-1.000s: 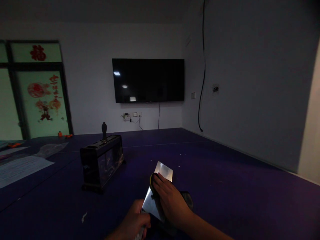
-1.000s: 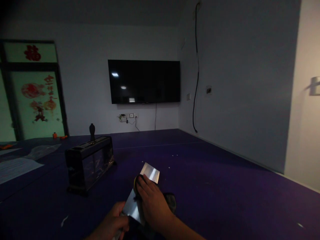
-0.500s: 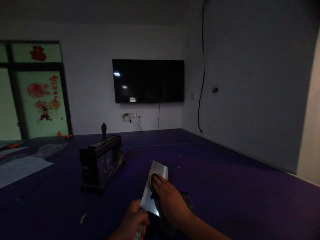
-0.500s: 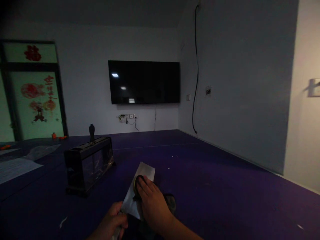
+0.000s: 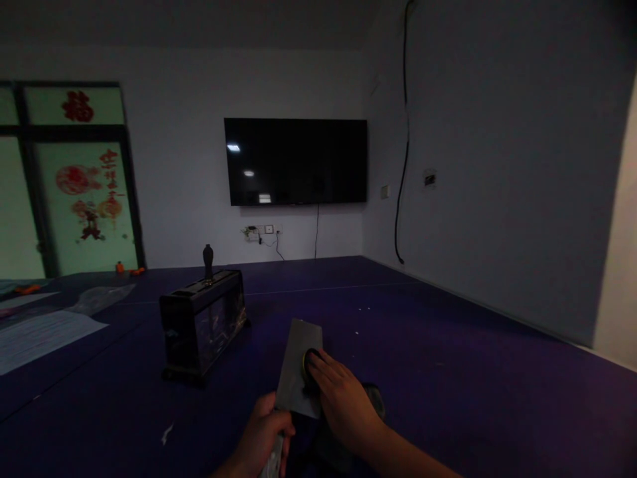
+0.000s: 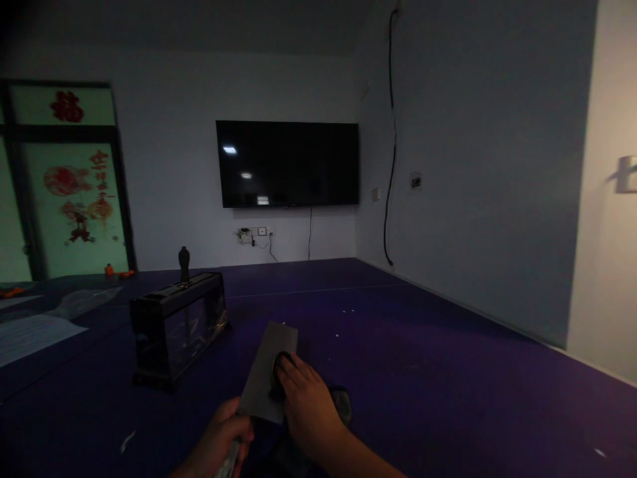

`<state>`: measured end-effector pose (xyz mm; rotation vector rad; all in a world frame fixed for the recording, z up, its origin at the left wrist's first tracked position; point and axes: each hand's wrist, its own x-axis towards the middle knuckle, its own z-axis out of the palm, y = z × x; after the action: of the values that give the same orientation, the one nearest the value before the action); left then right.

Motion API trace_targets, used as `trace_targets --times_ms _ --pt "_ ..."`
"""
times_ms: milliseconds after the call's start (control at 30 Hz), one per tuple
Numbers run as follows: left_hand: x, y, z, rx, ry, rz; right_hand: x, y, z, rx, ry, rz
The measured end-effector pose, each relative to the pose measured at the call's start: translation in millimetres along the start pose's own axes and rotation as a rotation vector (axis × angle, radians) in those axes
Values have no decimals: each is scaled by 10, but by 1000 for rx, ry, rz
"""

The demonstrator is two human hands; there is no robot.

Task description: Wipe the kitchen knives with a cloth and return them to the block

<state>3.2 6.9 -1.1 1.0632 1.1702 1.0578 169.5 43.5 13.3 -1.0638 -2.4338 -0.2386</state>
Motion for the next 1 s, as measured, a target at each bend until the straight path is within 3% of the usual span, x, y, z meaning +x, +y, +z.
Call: trace_targets --times_ms 267,600,1000 --pt "13 -10 3 89 -20 -49 -13 13 40 -21 58 -20" --pt "-16 -25 11 146 -83 27 -5 -26 19 -29 104 -11" --pt "-17 -79 -4 115 -67 38 -1 -40 27 -77 104 -26"
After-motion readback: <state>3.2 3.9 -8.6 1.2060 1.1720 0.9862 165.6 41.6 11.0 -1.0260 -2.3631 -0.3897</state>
